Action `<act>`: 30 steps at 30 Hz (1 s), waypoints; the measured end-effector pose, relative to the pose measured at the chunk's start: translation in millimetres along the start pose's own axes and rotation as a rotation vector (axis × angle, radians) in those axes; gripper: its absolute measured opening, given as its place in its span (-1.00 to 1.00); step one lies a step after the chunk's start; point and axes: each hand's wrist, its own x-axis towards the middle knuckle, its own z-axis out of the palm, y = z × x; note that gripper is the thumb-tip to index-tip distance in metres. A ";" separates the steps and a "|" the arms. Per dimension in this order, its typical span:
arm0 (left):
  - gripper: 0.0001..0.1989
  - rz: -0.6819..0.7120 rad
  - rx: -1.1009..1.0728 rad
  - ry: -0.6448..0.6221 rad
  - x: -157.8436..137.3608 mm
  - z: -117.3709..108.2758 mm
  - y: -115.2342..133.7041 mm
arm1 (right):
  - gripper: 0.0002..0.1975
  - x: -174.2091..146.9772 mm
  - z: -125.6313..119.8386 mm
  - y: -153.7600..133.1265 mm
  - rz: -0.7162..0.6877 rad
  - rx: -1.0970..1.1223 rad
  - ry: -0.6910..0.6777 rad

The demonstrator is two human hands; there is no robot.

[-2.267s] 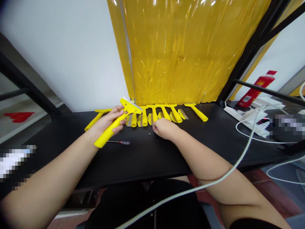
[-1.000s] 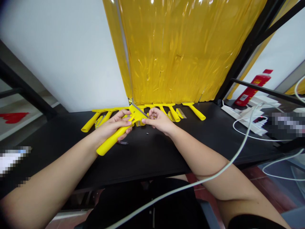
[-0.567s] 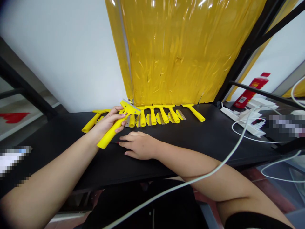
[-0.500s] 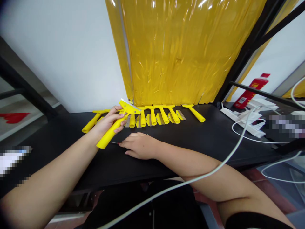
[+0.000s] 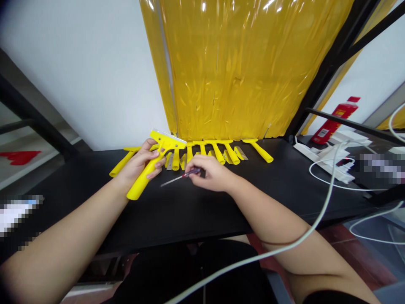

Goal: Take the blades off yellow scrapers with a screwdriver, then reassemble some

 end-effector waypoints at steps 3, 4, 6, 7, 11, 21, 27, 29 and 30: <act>-0.53 0.022 0.080 0.006 2.5 -4.2 -3.6 | -0.92 -2.1 -15.2 13.1 0.061 0.004 0.289; -0.54 0.033 0.102 0.012 3.0 -5.0 -4.4 | -0.91 -2.9 -18.2 17.4 0.077 -0.013 0.368; -0.55 0.054 0.137 0.030 3.3 -5.0 -5.3 | -0.91 -4.1 -21.3 24.4 0.104 -0.062 0.471; -0.56 0.057 0.149 0.043 3.3 -4.4 -5.3 | -0.90 -4.4 -21.9 26.7 0.117 -0.088 0.499; -0.54 0.051 0.158 0.105 3.4 -0.3 -3.6 | -0.88 -4.1 -20.9 28.8 0.151 -0.157 0.526; -0.57 0.040 0.213 0.077 0.9 2.8 -3.9 | -0.89 -1.8 -16.8 26.5 0.155 -0.166 0.529; -0.57 0.057 0.230 0.073 0.2 4.7 -4.4 | -0.90 -1.5 -16.2 24.9 0.160 -0.171 0.530; -0.57 0.052 0.228 0.075 0.1 4.0 -4.5 | -0.90 -1.6 -16.5 24.7 0.160 -0.169 0.536; -0.57 0.052 0.227 0.075 0.2 3.5 -4.7 | -0.90 -1.7 -16.6 24.6 0.158 -0.168 0.541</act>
